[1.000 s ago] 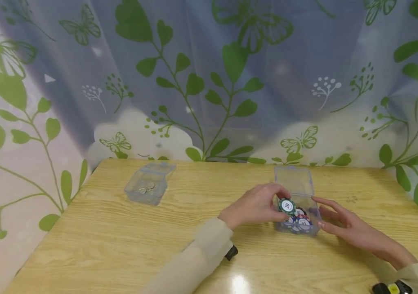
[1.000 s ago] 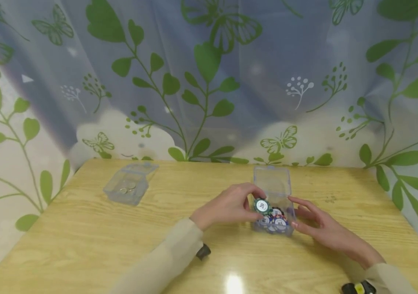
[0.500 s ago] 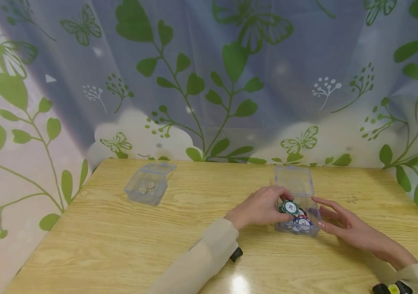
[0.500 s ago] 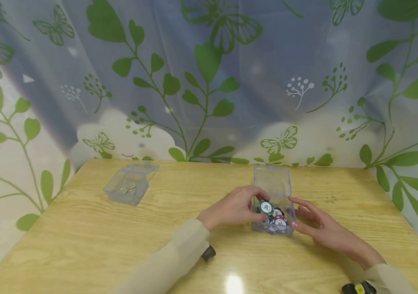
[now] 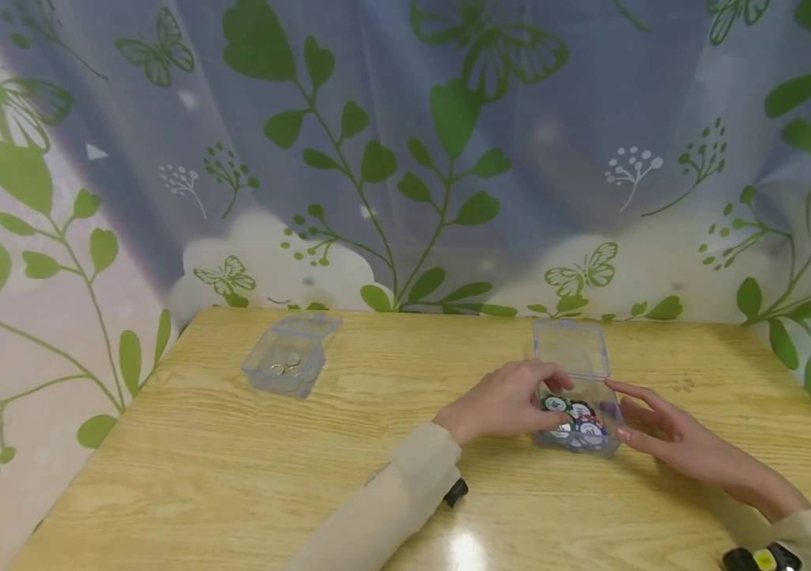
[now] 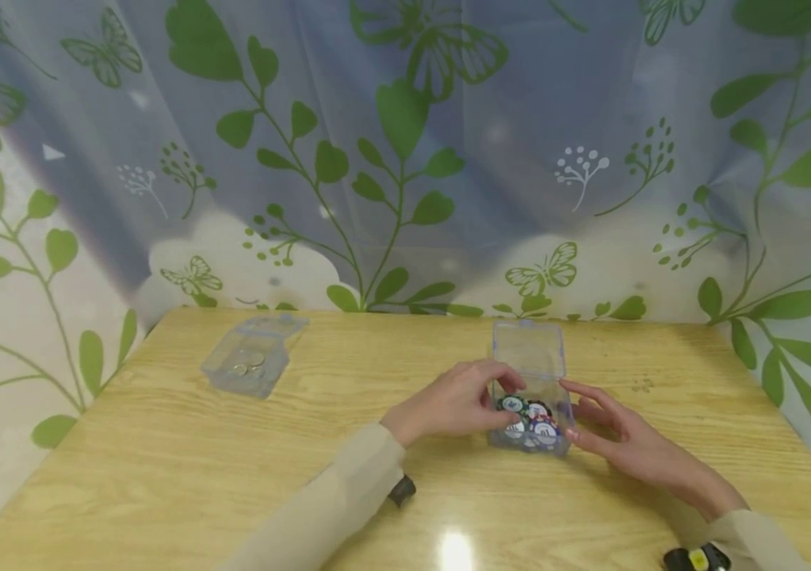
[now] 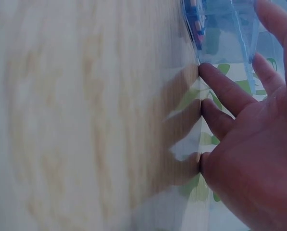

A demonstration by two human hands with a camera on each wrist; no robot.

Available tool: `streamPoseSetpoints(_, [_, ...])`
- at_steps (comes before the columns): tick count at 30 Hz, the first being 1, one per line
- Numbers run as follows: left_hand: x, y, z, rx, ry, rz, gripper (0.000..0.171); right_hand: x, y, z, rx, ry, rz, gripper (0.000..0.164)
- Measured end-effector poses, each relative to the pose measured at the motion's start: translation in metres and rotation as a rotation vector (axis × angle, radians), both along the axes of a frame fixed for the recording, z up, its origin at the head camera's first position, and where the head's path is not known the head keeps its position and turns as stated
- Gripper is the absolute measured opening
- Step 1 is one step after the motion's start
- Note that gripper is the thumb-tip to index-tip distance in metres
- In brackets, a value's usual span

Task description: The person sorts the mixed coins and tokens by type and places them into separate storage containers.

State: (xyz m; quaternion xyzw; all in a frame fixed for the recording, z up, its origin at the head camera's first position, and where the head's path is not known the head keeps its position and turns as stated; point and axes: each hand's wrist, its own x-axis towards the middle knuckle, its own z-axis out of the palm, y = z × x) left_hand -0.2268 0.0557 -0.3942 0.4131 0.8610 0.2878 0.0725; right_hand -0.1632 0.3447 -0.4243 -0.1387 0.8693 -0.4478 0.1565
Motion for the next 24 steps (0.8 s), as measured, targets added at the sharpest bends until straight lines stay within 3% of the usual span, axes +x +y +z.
streamPoseSetpoints(4, [0.002, -0.011, 0.003, 0.021, 0.006, -0.003, 0.035, 0.000, 0.000, 0.001, 0.005, 0.004, -0.004, 0.068])
streamPoseSetpoints(10, [0.008, -0.045, 0.014, -0.016, 0.176, 0.027, 0.033, 0.000, -0.001, 0.000, 0.019, 0.041, -0.004, 0.068])
streamPoseSetpoints(15, [0.012, -0.082, 0.018, -0.017, 0.246, 0.115, 0.032, 0.000, 0.000, 0.000, 0.058, 0.109, 0.008, 0.067])
streamPoseSetpoints(24, [0.013, -0.144, 0.014, 0.035, 0.316, 0.246, 0.036, 0.002, -0.001, 0.000, 0.098, 0.167, -0.016, 0.067])
